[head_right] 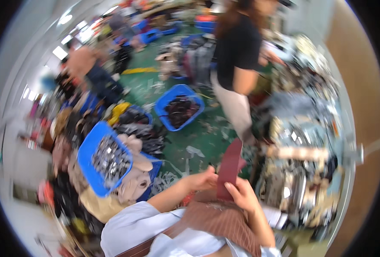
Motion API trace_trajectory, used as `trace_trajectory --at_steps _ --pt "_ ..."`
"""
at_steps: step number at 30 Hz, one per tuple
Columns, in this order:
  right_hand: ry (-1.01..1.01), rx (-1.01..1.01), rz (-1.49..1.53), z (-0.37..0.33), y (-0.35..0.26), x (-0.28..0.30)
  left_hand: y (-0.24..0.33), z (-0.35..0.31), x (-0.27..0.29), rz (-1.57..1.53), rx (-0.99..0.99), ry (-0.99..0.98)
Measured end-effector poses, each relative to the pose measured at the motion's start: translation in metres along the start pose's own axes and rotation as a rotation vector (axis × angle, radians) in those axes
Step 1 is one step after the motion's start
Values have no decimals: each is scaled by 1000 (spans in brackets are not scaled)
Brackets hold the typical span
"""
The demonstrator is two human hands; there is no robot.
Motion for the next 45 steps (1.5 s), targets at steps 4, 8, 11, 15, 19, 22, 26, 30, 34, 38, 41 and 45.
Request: trace_trajectory --at_steps 4,8,11,15,19,22,26,30,34,38,41,45 --pt "-89 -50 12 1 0 -18 42 24 -42 120 -159 213" --pt "-225 -137 299 -1 23 -20 59 8 -54 372 -345 343" --pt "-281 -249 334 -5 35 -18 80 1 -65 -114 -670 437" --pt "-327 -232 325 4 32 -23 89 1 -76 -126 -856 347" --pt "-286 1 426 2 8 -24 82 10 -94 239 -984 331" --pt "-170 21 418 -4 7 -20 68 24 -101 542 -948 289" --pt "-31 153 472 -4 3 -15 67 30 -109 59 -855 169" --pt "-87 211 558 -5 0 -8 44 28 -76 33 -576 40" --pt "-98 96 562 -10 9 -2 41 33 -80 118 -473 69" --pt "-161 7 600 -16 7 -3 37 47 -72 208 -377 30" --pt "-159 75 667 -20 21 2 32 50 -55 273 -530 144" --pt "458 -26 844 -23 63 33 67 23 -94 548 -705 544"
Point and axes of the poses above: each hand's wrist, its own z-axis towards the middle knuckle, its own x-axis out of the back of the hand, y = z × x, the point moved 1 cm from there along z, towards the middle knuckle, and after that the axes turned 3 degrees about x, right-handed, at the moved point
